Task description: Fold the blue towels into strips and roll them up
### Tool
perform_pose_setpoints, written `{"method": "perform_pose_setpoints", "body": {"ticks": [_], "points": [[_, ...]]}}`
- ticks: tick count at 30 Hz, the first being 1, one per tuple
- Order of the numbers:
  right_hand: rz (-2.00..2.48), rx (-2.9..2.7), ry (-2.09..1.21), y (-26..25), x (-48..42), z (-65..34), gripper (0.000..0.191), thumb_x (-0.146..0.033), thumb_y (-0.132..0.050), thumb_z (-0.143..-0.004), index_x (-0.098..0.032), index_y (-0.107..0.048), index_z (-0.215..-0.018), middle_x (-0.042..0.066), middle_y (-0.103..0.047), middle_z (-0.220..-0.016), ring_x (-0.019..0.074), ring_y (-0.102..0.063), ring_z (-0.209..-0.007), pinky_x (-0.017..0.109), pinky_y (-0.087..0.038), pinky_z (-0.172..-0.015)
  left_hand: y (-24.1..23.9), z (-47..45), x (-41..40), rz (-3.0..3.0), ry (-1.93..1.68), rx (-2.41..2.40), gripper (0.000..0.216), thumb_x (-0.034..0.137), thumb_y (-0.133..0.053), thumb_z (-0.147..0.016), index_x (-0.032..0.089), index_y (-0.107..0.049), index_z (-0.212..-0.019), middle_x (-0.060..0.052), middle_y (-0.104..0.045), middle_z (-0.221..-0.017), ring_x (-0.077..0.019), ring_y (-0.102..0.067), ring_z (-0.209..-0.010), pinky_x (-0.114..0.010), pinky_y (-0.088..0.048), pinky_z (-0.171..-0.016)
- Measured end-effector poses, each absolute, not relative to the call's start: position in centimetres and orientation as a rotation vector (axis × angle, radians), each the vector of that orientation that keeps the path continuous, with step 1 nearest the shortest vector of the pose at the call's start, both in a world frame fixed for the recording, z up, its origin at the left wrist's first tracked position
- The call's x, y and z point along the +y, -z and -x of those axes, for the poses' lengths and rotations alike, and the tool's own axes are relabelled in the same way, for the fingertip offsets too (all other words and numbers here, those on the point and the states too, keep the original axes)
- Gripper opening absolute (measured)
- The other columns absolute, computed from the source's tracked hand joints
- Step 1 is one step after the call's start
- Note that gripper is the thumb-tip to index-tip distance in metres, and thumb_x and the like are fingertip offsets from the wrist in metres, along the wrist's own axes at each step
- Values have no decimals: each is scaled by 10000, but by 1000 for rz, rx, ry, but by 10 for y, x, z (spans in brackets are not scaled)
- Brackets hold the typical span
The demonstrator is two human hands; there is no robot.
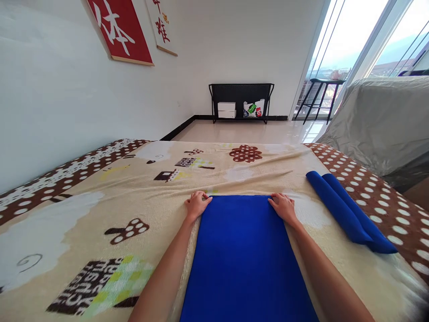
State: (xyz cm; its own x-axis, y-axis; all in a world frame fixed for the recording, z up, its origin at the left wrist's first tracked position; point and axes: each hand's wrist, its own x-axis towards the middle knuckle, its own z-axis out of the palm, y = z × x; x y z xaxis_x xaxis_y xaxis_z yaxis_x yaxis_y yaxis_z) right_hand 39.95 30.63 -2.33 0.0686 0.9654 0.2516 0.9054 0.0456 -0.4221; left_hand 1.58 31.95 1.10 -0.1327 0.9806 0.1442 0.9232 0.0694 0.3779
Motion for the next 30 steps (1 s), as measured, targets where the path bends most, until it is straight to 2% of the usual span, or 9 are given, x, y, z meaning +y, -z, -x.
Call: {"method": "perform_pose_setpoints", "body": {"ticks": [10,19,30], "points": [[1838,-1814,-233,29,321,-411,323,-406,-603,-943,-161,-617,-1153,65,-643,-1149,187,-635,-1008,420,-533,-894,-13,-11,328,-1929,-690,2044,356,370,-627,-937,172,-594,-1231,-93,-607,-1277,-242,-616,-1118,-479,-526,-944],[1838,-1776,-175,32,323,-408,327,-413,-607,-937,-162,-619,-1147,67,-636,-1165,200,-621,-1048,439,-515,-922,-11,-21,329,-1863,-775,1997,326,373,-612,-948,164,-604,-1197,-78,-644,-1180,-206,-652,-1003,-427,-559,-871],[1823,-1782,-140,31,320,-406,322,-402,-599,-945,-164,-617,-1159,68,-638,-1169,197,-626,-1042,438,-521,-921,-10,-21,335,-1773,-703,1885,346,372,-617,-944,172,-594,-1225,-87,-624,-1230,-219,-640,-1043,-439,-555,-886]]}}
